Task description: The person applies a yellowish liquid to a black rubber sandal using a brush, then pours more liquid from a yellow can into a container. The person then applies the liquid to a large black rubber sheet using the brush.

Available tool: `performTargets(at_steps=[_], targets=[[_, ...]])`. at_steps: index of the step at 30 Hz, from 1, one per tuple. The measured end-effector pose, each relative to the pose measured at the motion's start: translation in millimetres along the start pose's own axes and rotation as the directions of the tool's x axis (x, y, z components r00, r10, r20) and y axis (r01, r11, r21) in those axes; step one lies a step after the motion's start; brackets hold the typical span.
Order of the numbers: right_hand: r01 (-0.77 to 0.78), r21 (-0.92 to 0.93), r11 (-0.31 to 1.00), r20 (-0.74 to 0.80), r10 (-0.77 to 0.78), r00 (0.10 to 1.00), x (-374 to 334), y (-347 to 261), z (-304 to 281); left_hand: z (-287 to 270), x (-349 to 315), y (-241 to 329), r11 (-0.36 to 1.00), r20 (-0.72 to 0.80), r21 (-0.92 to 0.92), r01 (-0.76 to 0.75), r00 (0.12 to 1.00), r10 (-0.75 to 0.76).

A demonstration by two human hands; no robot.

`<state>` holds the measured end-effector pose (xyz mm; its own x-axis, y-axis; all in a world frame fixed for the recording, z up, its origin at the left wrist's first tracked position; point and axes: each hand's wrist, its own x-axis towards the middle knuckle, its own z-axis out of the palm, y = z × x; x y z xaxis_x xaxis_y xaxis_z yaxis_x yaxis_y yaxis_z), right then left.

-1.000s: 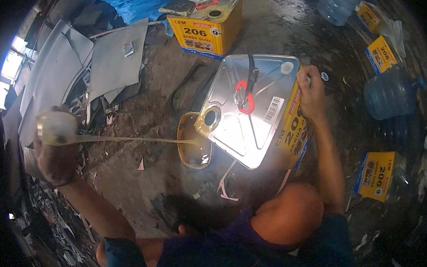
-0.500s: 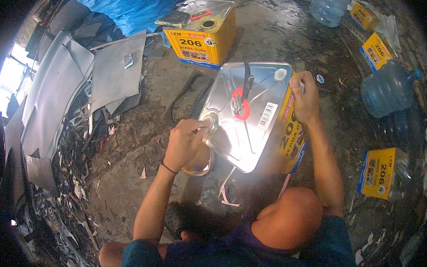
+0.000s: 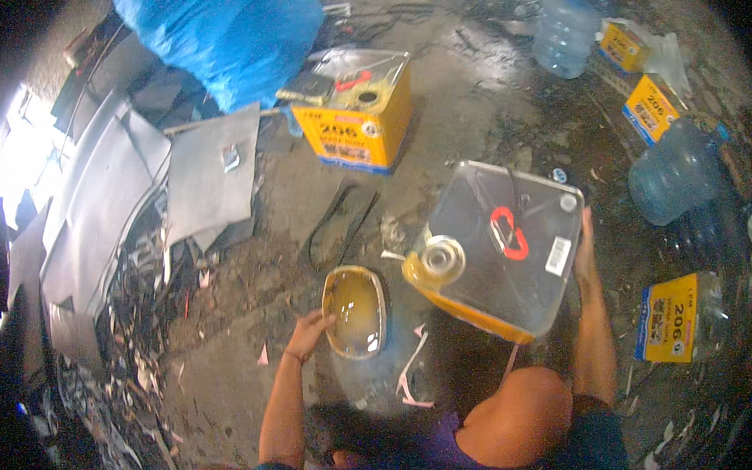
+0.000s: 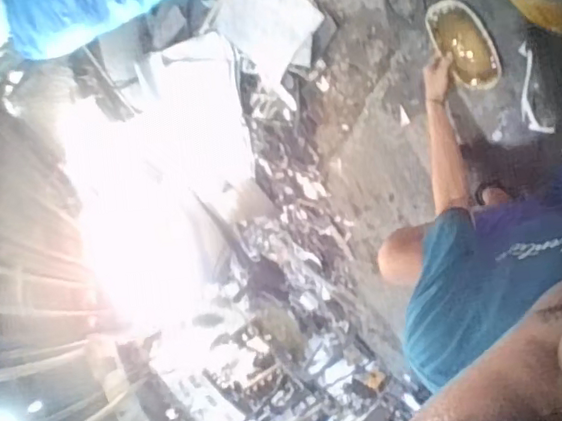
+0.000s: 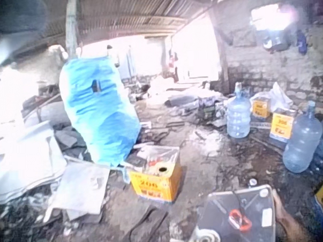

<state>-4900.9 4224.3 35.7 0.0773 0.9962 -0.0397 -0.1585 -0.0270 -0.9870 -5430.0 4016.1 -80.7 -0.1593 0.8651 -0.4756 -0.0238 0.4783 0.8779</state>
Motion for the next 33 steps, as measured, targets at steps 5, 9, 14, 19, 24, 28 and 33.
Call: performTargets(at_steps=[5,9,14,19,24,28,33], targets=[[-0.023,0.120,0.993,-0.050,0.029,0.998,-14.1,35.6,-56.2,-24.8,19.8,-13.7,0.943,0.115,-0.287,0.170,0.983,-0.142],[-0.065,0.087,0.994,-0.242,0.084,0.967,-58.8,46.2,-76.0,-17.9,8.6,29.0,0.975,0.132,-0.142,0.168,0.980,-0.150],[-0.355,-0.731,0.583,-0.237,0.270,0.933,-103.9,42.0,-88.1,-16.1,-43.2,51.3,0.907,0.290,-0.355,0.226,0.949,-0.122],[-0.609,-0.200,0.768,-0.651,0.360,0.669,-213.6,27.3,-36.4,-44.6,-142.6,205.8,0.913,0.045,-0.125,0.387,0.922,-0.384],[-0.790,0.245,0.562,-0.706,0.662,0.252,-495.6,69.8,-54.1,-114.9,-171.9,294.7,0.793,0.535,0.551,-0.260,0.839,-0.096],[-0.702,0.483,0.523,-0.645,0.755,0.119,-576.1,11.5,24.1,-59.8,-227.7,431.1,0.883,0.238,0.173,0.437,0.851,-0.468],[-0.588,0.498,0.637,-0.815,0.575,-0.067,-664.9,-55.5,5.1,27.9,-258.1,486.8,0.828,0.397,0.099,0.552,0.741,-0.542]])
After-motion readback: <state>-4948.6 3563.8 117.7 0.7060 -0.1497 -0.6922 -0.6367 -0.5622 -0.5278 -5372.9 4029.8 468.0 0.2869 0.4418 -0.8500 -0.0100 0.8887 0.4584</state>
